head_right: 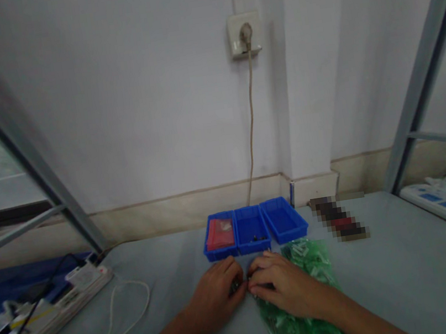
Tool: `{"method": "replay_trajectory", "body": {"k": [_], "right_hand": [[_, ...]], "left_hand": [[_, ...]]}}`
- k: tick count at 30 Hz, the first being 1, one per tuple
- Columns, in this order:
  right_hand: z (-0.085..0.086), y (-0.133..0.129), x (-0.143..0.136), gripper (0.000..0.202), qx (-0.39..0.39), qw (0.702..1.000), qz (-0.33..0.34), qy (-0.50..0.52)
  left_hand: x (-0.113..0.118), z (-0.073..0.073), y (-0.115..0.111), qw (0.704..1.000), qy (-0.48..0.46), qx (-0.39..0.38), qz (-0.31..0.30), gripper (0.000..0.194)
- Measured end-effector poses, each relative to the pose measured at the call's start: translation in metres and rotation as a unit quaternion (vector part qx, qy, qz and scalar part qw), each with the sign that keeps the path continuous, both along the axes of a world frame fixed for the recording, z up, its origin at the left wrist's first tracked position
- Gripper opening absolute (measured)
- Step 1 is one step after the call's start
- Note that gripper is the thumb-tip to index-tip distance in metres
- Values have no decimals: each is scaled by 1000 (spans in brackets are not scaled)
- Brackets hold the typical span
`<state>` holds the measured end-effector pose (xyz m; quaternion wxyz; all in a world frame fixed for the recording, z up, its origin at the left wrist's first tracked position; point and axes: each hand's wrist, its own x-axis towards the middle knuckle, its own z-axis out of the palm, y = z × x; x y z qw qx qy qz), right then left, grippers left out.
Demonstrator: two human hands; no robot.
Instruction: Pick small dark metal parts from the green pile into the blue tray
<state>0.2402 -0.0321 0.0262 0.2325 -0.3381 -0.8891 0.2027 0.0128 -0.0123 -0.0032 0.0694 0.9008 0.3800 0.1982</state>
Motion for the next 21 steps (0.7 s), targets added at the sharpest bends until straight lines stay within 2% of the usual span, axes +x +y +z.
{"method": "replay_trajectory", "body": {"k": [5,12,17,21], "right_hand": [[-4,2,0,21,3,1000,-2,-5],[-15,8,3,19,34,997,-66,35],[-13,19,11,21,105,975,-172,92],[-19,29,19,20,164,949,-263,64]], "left_hand": [[-1,0,1,1000,2,-4,7,9],[-1,0,1,1000,6,4,8,6],[-1,0,1,1000,8,0,9,9],[-2,0,2,1000,11,-1,-2,6]]}}
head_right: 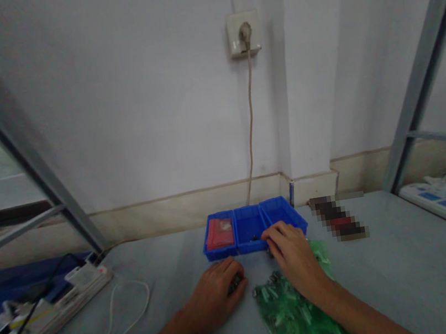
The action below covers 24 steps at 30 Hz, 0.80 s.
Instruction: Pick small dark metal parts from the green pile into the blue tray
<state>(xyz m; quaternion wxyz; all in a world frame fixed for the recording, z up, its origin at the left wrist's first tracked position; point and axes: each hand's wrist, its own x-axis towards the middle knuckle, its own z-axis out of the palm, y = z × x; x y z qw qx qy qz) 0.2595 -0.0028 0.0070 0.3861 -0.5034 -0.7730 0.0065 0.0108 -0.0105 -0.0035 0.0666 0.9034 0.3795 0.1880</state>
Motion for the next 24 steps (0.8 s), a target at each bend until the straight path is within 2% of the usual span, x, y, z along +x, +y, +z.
{"method": "replay_trajectory", "body": {"k": [5,17,21,24], "right_hand": [[-7,4,2,21,11,999,-46,-25],[3,-4,-5,20,-4,998,-7,64],[9,-7,-8,17,8,993,36,116],[10,-9,-11,15,-32,980,85,176]], "left_hand": [[-1,2,0,1000,0,1,-18,4],[-2,3,0,1000,5,4,-23,4],[-2,4,-1,1000,9,3,-23,5],[-1,6,-2,1000,12,1,-22,5]]}}
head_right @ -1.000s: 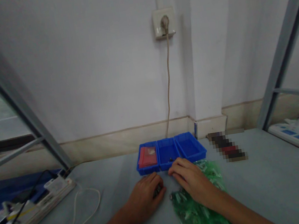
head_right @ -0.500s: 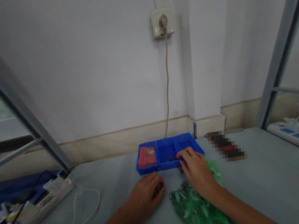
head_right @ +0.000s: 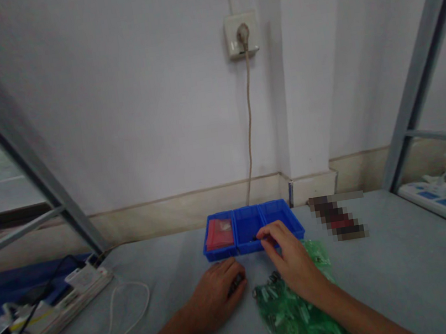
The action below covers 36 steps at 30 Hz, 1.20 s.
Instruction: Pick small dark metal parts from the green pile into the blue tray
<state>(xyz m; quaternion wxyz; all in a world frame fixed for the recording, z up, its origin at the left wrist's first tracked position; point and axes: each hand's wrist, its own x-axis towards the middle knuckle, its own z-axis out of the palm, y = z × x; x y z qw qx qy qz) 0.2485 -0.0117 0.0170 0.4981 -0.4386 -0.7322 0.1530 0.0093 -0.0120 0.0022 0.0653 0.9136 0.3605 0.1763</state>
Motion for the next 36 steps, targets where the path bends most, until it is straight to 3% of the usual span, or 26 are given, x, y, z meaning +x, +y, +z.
{"method": "replay_trajectory", "body": {"k": [5,13,26,32,36], "right_hand": [[-5,1,-4,12,-102,990,41,89],[-1,5,-5,34,-208,946,105,223],[-7,5,-7,45,-350,838,180,377],[-2,4,-7,40,-321,853,174,374],[1,4,-7,35,-279,902,138,298]], "left_hand": [[0,0,1,1000,0,-9,-8,4],[-1,-3,2,1000,-1,-25,-14,3],[-1,0,1,1000,4,-25,-14,6],[0,1,0,1000,6,-19,-14,5],[0,2,0,1000,10,-18,-13,5]]}}
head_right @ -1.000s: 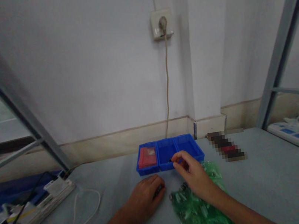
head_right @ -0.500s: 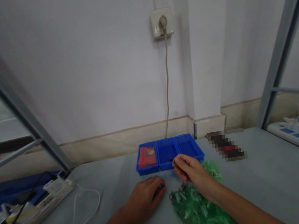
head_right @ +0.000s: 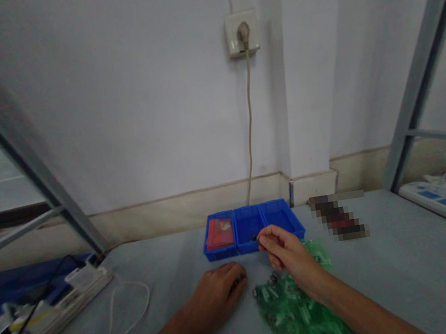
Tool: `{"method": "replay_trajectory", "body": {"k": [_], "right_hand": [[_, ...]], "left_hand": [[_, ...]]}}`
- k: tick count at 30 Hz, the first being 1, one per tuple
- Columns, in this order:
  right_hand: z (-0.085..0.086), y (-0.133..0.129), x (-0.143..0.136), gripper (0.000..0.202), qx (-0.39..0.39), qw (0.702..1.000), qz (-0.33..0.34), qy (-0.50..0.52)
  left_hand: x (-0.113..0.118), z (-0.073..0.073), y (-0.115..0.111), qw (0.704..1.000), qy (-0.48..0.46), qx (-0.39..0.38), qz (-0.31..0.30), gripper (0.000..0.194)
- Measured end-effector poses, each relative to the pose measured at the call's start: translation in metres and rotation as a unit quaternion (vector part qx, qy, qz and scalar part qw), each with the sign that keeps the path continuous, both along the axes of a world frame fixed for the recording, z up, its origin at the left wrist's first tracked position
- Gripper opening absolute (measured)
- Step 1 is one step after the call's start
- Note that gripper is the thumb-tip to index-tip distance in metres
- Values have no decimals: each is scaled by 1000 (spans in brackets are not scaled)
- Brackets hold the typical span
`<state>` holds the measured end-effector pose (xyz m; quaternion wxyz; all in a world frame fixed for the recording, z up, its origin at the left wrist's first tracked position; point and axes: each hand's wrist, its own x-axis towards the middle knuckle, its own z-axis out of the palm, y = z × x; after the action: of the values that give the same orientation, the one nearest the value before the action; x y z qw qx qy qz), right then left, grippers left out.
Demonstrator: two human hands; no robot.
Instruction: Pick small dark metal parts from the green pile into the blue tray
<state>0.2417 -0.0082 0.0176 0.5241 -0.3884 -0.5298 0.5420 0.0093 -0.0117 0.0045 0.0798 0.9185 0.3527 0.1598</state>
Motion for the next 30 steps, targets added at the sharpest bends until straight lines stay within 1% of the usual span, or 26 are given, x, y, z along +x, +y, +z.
{"method": "replay_trajectory", "body": {"k": [2,3,5,7,8,10,12,14,17,19,22,26,28,30], "right_hand": [[0,-2,1,29,57,992,-53,-96],[0,-3,2,25,95,981,-84,-148],[0,-6,2,16,172,947,-136,-234],[1,-10,2,9,230,919,-156,-280],[1,-12,2,7,247,910,-158,-293],[2,-14,1,6,257,904,-156,-304],[2,-14,1,6,237,915,-144,-295],[1,-13,0,9,199,938,-117,-260],[-1,-9,-2,18,130,975,-56,-169],[-2,-5,-2,26,83,990,-24,-107],[-4,-1,-2,35,23,999,-11,-20],[-3,1,0,35,-47,995,1,90],[-3,1,1,36,-57,994,-5,98],[-3,2,2,37,-43,997,-24,63]], "left_hand": [[0,0,0,1000,0,-2,-1,6],[0,0,0,1000,0,-2,-1,7],[0,-1,0,1000,-3,1,0,7],[-1,-1,0,1000,-6,2,-3,7],[-1,-2,0,1000,-7,2,-5,7],[-1,-2,0,1000,-9,0,-8,8],[-1,-2,0,1000,-8,0,-7,8],[-1,-2,0,1000,-6,0,-4,8],[-1,-2,0,1000,-9,0,-2,7],[-1,-2,0,1000,-10,0,-5,7],[-1,-2,0,1000,-10,1,-6,7],[-1,-3,1,1000,-15,0,-5,6],[-1,-4,1,1000,-16,1,-5,6],[-1,-4,1,1000,-17,2,-9,6]]}}
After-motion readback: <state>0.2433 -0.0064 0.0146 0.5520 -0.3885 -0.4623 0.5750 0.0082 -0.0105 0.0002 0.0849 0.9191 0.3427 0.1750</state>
